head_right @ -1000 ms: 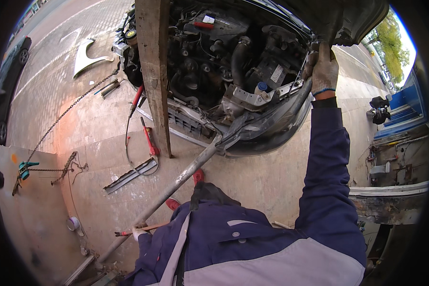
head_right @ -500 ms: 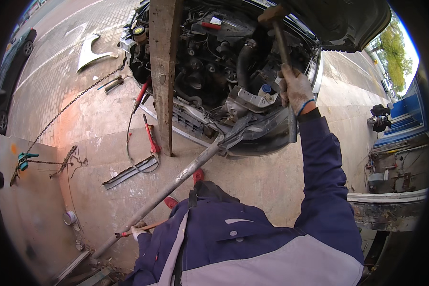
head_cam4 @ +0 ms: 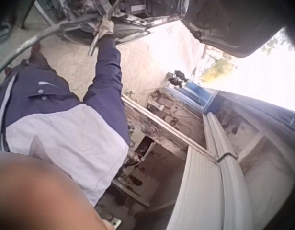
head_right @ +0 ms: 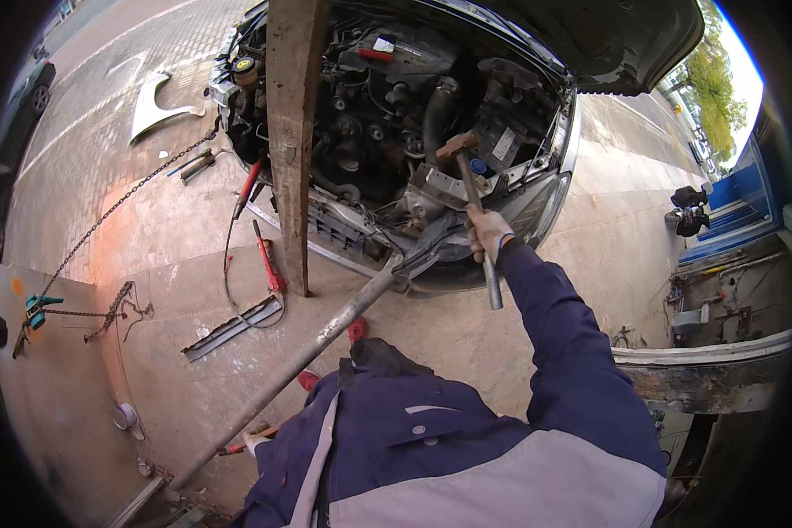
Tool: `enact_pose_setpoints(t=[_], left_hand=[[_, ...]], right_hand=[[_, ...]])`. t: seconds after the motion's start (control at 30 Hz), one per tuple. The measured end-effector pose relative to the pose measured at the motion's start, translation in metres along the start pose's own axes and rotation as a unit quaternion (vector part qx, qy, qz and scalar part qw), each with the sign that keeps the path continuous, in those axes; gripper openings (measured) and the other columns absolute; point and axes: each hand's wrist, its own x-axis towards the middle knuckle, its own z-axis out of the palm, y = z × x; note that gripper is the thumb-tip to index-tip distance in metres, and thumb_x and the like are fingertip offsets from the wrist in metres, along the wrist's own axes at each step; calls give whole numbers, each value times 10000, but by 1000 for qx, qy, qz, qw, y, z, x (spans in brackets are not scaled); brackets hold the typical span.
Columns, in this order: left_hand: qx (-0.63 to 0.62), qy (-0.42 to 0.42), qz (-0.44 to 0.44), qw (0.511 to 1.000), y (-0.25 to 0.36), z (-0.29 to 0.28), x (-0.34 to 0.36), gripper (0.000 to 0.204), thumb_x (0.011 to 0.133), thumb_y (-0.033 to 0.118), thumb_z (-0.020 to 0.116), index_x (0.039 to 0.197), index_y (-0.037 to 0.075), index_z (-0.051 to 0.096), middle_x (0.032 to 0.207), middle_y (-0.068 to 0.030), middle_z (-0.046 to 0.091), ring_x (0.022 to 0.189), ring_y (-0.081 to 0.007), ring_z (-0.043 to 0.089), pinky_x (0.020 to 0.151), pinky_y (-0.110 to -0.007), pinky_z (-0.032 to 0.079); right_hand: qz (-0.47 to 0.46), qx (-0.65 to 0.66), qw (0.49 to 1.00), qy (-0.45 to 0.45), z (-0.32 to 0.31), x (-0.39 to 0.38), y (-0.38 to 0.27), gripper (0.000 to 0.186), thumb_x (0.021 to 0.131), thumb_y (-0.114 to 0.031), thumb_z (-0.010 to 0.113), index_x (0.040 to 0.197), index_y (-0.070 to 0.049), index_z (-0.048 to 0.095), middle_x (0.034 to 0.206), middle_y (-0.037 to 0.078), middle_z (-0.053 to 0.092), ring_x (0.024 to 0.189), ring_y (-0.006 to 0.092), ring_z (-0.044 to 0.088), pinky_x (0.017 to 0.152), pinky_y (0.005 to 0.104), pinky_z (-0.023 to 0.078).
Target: The person uses a hammer and a long metal bar to repeatedly strike and pry a bent front frame rail on a car with its hood open. After several strikes, the person removes the bent rail and installs a replacement rail into the front of the vehicle.
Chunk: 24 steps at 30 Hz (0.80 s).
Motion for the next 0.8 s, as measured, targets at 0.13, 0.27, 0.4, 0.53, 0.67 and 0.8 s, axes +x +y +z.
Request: enact_pose_setpoints(t=[0.13,0.27,0.4,0.53,0.67,0.8], left_hand=[[-4,-34,33,999,9,17,6,290,980,325,683,931,86,526,727,-56,555,610,-239,599,655,-388,611],[11,-67,26,997,19,34,3,287,978,324,686,973,77,539,711,-52,547,591,-233,589,641,-383,619],[40,-49,21,998,22,53,-12,264,977,298,669,982,67,541,777,-63,572,609,-236,593,623,-373,617],[67,-70,13,995,22,69,-27,212,966,250,639,987,65,538,848,-76,590,638,-246,605,620,-366,611],[66,-83,14,994,27,68,-31,192,964,240,634,963,77,532,784,-59,564,610,-234,586,617,-371,604],[55,-117,12,992,33,58,-21,186,965,238,628,912,101,514,696,-34,518,582,-223,576,620,-382,611]], right_hand=[[-79,81,989,96,-63,-1,-3,360,1081,-443,633,978,-101,590,652,9,526,455,163,482,385,369,384],[-134,148,968,153,-84,-29,-8,330,1080,-404,665,978,-96,601,638,12,538,421,152,481,358,343,360],[-236,201,942,130,-52,-41,11,307,1096,-372,641,998,-90,570,625,14,528,394,154,490,333,347,376],[-83,120,983,115,5,-24,52,298,1087,-355,646,1035,-65,597,634,26,546,410,171,509,387,365,420],[-26,137,988,58,39,-6,87,337,1075,-386,652,989,-65,597,642,16,556,449,163,510,436,363,431],[-13,165,985,54,38,-5,90,328,1076,-396,665,975,-96,584,648,9,539,441,160,478,409,365,397]])
